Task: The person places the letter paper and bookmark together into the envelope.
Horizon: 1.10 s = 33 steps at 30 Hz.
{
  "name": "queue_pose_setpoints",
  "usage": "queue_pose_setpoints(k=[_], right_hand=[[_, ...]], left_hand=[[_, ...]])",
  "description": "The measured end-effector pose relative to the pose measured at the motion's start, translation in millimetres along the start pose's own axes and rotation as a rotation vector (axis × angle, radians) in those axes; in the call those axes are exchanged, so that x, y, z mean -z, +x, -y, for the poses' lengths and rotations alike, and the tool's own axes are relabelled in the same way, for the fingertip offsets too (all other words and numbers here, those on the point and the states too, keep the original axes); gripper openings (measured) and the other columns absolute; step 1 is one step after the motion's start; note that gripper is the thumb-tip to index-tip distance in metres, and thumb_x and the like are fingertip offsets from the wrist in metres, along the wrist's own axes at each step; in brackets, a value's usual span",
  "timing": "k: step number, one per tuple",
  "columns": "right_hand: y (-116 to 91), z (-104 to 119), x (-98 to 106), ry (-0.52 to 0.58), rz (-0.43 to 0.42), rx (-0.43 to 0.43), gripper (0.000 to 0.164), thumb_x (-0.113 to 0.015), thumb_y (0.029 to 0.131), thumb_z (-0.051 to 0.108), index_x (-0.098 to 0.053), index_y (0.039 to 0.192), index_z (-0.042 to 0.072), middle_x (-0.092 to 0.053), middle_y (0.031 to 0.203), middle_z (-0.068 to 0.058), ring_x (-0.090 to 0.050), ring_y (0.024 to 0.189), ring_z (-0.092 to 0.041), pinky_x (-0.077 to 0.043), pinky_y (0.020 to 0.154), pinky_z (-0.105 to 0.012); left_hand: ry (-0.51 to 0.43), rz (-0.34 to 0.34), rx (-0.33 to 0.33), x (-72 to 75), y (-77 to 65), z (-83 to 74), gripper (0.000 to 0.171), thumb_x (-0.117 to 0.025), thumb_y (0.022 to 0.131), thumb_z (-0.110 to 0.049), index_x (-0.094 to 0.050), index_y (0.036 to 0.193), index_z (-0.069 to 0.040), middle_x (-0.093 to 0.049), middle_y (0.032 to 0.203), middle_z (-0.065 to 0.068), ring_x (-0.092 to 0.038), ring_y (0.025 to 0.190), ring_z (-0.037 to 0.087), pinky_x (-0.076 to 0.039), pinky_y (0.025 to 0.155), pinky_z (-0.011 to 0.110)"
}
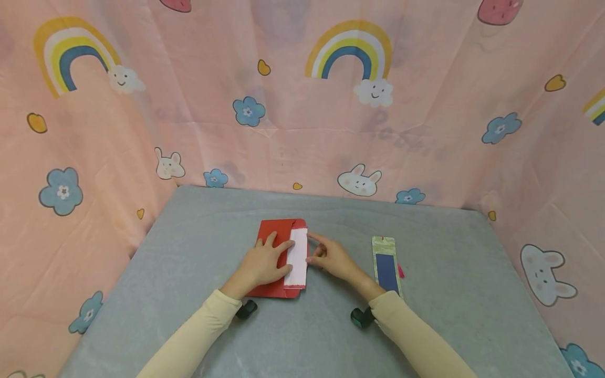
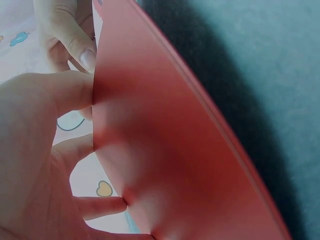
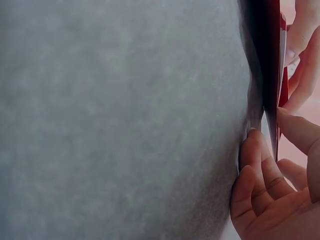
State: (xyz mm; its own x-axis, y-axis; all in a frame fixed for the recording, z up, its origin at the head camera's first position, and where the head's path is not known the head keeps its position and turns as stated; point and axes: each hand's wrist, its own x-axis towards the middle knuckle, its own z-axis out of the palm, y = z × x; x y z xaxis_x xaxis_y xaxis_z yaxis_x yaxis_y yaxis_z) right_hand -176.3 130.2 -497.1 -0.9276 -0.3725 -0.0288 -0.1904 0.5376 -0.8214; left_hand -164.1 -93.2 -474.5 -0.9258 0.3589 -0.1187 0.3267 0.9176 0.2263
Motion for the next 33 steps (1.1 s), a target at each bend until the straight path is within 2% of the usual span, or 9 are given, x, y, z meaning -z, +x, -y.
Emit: queue_pose_setpoints(k=[10, 17, 24, 33], right_hand=[[1, 5, -1, -0.027, 0.013, -0.021, 0.067, -0.075, 0.087, 0.017, -0.046, 0.147, 0.012, -0.066, 0.083, -0.007, -0.055, 0.062, -0.011, -0.05, 0.057, -0.024], [2, 7, -1, -0.067, 0.031, -0.007, 0.069, -0.077, 0.086, 0.024, -0.047, 0.148, 0.017, -0.063, 0.082, -0.004, -0.054, 0.063, -0.01, -0.048, 0.059, -0.023], [3, 6, -3, -0.147, 0.015, 0.023, 0.067, -0.08, 0.083, 0.025, -0.053, 0.143, 0.013, -0.059, 0.077, -0.001, -0.051, 0.066, -0.01, -0.042, 0.058, -0.02], [4, 5, -12, -0.25, -0.018, 0.011, 0.065, -0.082, 0.081, 0.026, -0.058, 0.139, 0.013, -0.051, 0.068, 0.003, -0.047, 0.061, -0.008, -0.036, 0.055, -0.02]], left_hand=[[0.027, -0.029, -0.023, -0.6, -0.7, 0.6, 0.064, -0.066, 0.087, -0.048, -0.048, 0.146, -0.032, -0.041, 0.153, 0.021, -0.053, 0.125, 0.049, -0.057, 0.085, 0.054], [0.029, -0.035, -0.025, -1.3, 0.0, 1.2, 0.064, -0.066, 0.087, -0.048, -0.048, 0.146, -0.032, -0.041, 0.153, 0.021, -0.053, 0.125, 0.049, -0.056, 0.088, 0.054], [0.018, -0.021, -0.03, -1.0, -0.4, 1.6, 0.063, -0.066, 0.088, -0.049, -0.047, 0.146, -0.033, -0.04, 0.154, 0.021, -0.051, 0.127, 0.051, -0.056, 0.088, 0.055], [0.04, -0.006, -0.036, -2.8, 1.3, 2.2, 0.062, -0.065, 0.088, -0.049, -0.048, 0.146, -0.033, -0.04, 0.154, 0.019, -0.05, 0.129, 0.051, -0.056, 0.089, 0.054]])
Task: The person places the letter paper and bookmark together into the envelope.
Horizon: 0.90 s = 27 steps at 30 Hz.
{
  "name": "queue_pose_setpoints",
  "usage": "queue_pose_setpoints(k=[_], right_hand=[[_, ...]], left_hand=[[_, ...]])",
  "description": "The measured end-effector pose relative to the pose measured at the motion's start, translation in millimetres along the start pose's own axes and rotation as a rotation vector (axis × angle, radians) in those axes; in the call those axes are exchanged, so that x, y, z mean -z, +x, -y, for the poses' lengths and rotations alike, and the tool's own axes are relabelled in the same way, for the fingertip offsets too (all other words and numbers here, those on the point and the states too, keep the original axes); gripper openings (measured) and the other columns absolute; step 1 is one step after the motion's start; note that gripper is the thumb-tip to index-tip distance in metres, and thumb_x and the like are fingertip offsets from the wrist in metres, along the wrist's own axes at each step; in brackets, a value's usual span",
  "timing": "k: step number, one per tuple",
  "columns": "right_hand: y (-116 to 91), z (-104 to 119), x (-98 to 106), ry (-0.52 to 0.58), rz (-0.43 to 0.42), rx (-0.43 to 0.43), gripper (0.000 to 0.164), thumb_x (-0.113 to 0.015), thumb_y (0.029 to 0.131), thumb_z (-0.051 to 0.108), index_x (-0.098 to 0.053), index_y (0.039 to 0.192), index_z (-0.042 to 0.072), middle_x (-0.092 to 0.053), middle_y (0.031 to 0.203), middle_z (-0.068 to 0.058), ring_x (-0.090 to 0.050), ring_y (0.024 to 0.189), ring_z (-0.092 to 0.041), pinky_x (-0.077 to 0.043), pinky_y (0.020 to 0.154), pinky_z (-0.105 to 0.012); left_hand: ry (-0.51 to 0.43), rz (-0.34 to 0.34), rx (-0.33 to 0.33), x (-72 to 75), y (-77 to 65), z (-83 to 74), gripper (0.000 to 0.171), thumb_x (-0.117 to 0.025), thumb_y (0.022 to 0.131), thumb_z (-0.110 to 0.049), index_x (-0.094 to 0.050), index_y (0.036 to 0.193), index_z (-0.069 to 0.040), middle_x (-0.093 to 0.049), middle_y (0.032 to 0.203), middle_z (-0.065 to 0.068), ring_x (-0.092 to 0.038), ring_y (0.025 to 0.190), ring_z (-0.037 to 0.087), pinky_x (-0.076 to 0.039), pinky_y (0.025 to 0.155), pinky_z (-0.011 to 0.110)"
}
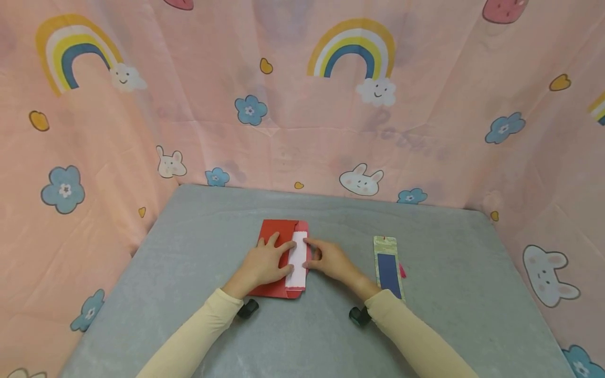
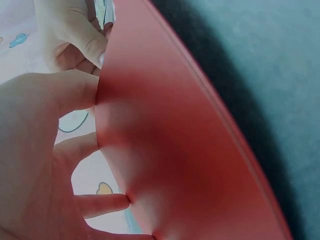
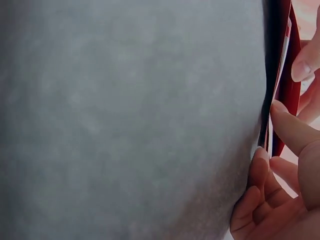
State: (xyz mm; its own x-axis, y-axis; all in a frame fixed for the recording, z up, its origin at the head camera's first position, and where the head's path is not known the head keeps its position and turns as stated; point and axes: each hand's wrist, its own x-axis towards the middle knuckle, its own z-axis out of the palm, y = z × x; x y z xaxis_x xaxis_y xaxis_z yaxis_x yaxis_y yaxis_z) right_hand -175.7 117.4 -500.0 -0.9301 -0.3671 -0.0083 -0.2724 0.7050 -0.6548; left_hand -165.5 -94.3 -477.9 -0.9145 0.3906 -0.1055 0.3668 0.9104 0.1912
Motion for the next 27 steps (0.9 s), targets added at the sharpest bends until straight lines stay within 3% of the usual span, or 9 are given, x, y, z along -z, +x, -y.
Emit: queue_pose_setpoints(k=[12, 20, 27], right_hand=[[-0.9, 2.5, -5.4, -0.148, -0.023, -0.008, 0.067, -0.08, 0.082, 0.036, -0.056, 0.141, 0.013, -0.044, 0.067, 0.004, -0.041, 0.063, -0.009, -0.034, 0.06, -0.023], [-1.6, -0.7, -5.2, -0.048, -0.067, -0.021, 0.067, -0.08, 0.082, 0.034, -0.055, 0.142, 0.019, -0.047, 0.066, 0.003, -0.043, 0.059, -0.009, -0.032, 0.054, -0.021], [-3.3, -0.9, -3.6, 0.0, -0.07, -0.037, 0.071, -0.08, 0.082, 0.032, -0.051, 0.145, 0.016, -0.049, 0.067, 0.002, -0.043, 0.06, -0.009, -0.032, 0.054, -0.02]], left_hand=[[-0.02, 0.006, -0.003, 1.9, -1.4, -2.0, 0.061, -0.066, 0.087, -0.046, -0.05, 0.144, -0.031, -0.042, 0.153, 0.02, -0.049, 0.129, 0.051, -0.054, 0.093, 0.056], [-0.022, -0.001, -0.004, 2.6, -1.4, -2.2, 0.061, -0.067, 0.087, -0.045, -0.051, 0.143, -0.03, -0.042, 0.152, 0.021, -0.05, 0.128, 0.051, -0.054, 0.093, 0.056], [-0.024, -0.009, -0.011, 3.7, -2.4, -2.3, 0.06, -0.066, 0.087, -0.045, -0.052, 0.143, -0.03, -0.043, 0.151, 0.021, -0.051, 0.127, 0.051, -0.054, 0.091, 0.055]])
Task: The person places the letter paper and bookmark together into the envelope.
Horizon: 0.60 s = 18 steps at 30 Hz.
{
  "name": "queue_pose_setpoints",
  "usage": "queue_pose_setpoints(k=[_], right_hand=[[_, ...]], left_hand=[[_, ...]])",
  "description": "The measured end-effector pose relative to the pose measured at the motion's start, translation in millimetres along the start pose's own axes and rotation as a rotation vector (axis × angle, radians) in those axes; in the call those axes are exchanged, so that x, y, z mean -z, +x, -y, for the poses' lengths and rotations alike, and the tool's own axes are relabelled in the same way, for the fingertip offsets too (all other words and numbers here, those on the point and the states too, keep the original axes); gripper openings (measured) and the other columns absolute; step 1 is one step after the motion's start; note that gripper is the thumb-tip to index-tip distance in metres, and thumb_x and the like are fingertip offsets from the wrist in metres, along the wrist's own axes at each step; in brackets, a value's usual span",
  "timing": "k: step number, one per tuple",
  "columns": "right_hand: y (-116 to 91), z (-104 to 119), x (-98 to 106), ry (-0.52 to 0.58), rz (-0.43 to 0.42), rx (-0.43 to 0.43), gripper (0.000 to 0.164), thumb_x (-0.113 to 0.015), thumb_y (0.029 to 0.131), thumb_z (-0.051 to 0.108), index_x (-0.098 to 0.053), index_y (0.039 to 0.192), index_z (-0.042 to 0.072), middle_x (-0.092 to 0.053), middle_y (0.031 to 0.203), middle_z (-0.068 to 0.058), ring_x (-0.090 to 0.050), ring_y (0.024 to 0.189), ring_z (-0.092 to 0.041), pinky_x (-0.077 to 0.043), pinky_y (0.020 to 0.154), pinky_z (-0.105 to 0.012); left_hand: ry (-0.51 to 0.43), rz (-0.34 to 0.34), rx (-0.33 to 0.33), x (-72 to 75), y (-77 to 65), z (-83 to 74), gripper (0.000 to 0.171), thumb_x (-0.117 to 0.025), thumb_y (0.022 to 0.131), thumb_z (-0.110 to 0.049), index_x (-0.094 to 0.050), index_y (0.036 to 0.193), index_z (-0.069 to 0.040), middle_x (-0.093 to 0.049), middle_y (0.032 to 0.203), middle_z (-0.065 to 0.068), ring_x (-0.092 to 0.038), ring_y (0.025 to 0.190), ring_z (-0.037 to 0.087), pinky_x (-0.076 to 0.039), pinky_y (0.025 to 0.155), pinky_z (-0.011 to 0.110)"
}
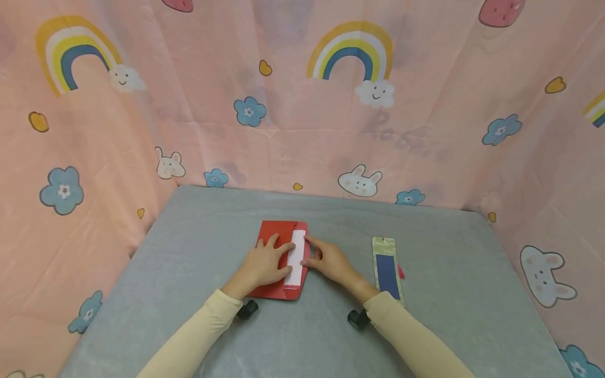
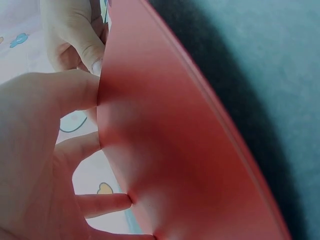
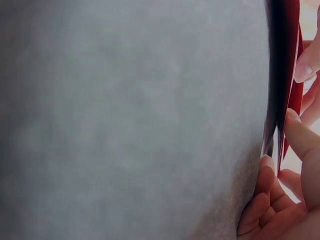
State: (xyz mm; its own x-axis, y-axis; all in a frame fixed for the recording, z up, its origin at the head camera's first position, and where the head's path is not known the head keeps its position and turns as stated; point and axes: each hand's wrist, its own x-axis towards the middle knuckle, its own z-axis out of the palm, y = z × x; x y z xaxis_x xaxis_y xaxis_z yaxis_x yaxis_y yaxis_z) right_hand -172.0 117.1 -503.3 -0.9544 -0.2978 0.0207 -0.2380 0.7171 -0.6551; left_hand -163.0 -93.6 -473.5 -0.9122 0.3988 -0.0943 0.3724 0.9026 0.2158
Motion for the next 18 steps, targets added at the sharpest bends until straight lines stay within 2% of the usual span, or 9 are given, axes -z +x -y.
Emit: queue_pose_setpoints(k=[18], right_hand=[[2.2, 1.0, 2.4, 0.001, 0.032, -0.011, 0.072, -0.079, 0.083, 0.033, -0.049, 0.147, 0.018, -0.05, 0.067, 0.002, -0.044, 0.058, -0.009, -0.033, 0.053, -0.02]], left_hand=[[-0.005, -0.001, 0.008, 1.0, -1.3, -0.1, 0.062, -0.067, 0.087, -0.047, -0.05, 0.144, -0.03, -0.043, 0.152, 0.02, -0.051, 0.127, 0.052, -0.053, 0.094, 0.056]])
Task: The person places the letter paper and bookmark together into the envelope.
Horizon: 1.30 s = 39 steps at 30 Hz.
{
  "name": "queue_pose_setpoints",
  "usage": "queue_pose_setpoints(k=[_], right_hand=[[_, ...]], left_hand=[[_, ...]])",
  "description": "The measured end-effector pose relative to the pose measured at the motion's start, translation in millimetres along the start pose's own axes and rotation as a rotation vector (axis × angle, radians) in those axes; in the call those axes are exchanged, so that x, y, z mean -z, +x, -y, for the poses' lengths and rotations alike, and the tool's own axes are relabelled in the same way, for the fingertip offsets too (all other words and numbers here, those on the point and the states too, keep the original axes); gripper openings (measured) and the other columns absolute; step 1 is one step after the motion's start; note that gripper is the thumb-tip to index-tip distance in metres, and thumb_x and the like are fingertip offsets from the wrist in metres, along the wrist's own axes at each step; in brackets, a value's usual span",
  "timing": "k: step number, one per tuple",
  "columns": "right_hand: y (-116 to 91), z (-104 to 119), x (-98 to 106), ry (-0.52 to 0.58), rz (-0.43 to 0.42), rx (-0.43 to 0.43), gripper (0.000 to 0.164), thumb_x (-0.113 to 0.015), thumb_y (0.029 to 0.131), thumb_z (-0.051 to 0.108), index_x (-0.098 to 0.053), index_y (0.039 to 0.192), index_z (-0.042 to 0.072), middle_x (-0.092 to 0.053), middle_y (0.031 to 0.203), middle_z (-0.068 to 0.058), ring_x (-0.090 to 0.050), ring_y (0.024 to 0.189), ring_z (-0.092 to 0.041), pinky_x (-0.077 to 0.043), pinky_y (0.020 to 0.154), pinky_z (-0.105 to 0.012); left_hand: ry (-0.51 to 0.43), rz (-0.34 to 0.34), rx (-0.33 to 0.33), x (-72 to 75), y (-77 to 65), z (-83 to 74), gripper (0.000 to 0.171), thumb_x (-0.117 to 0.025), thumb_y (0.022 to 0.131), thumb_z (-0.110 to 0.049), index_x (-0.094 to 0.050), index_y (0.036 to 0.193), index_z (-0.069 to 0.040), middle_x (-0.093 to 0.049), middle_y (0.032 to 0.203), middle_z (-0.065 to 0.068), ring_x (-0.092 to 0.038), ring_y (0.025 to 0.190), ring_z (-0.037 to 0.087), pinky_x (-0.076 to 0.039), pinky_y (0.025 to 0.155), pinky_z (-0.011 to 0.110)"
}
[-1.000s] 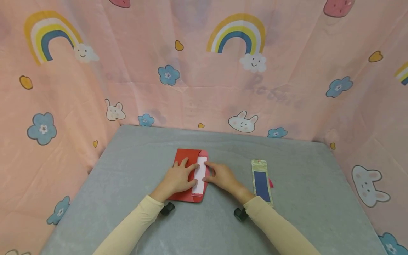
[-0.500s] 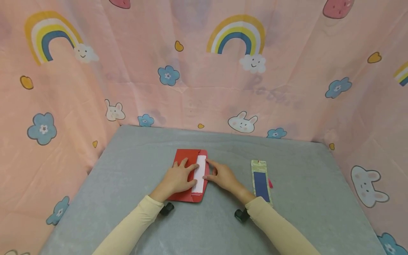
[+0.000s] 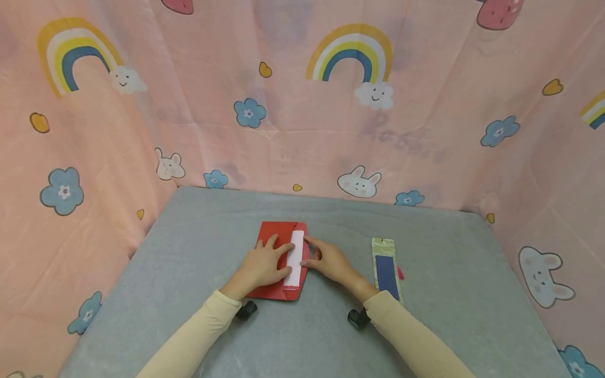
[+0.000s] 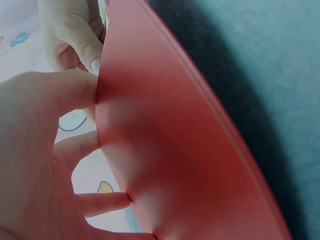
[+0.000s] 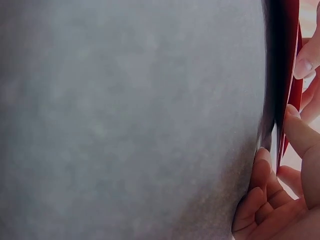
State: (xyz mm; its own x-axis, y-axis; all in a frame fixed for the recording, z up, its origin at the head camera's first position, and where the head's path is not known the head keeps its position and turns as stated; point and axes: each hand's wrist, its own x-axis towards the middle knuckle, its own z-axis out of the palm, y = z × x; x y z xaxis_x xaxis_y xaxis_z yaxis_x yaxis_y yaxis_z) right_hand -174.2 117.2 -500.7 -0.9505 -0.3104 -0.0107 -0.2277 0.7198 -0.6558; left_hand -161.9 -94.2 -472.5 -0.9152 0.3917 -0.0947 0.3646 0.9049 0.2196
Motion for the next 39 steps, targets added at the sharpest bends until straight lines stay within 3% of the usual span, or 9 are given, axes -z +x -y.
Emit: queue_pose_setpoints(k=[30, 39], right_hand=[[7, 6, -4, -0.074, -0.001, 0.009, 0.076, -0.079, 0.082, 0.04, -0.047, 0.148, 0.018, -0.048, 0.068, 0.003, -0.043, 0.06, -0.008, -0.033, 0.055, -0.02], [8, 11, -6, -0.047, -0.005, 0.017, 0.077, -0.079, 0.082, 0.038, -0.047, 0.148, 0.016, -0.046, 0.068, 0.002, -0.044, 0.065, -0.01, -0.035, 0.058, -0.023]], left_hand=[[-0.003, -0.002, -0.001, -1.9, 1.8, 1.8, 0.062, -0.067, 0.087, -0.046, -0.05, 0.145, -0.03, -0.042, 0.152, 0.02, -0.051, 0.127, 0.051, -0.052, 0.094, 0.057], [-0.005, -0.013, -0.009, -3.2, 2.2, 3.5, 0.061, -0.067, 0.087, -0.045, -0.05, 0.144, -0.031, -0.043, 0.151, 0.02, -0.052, 0.126, 0.051, -0.055, 0.09, 0.056]])
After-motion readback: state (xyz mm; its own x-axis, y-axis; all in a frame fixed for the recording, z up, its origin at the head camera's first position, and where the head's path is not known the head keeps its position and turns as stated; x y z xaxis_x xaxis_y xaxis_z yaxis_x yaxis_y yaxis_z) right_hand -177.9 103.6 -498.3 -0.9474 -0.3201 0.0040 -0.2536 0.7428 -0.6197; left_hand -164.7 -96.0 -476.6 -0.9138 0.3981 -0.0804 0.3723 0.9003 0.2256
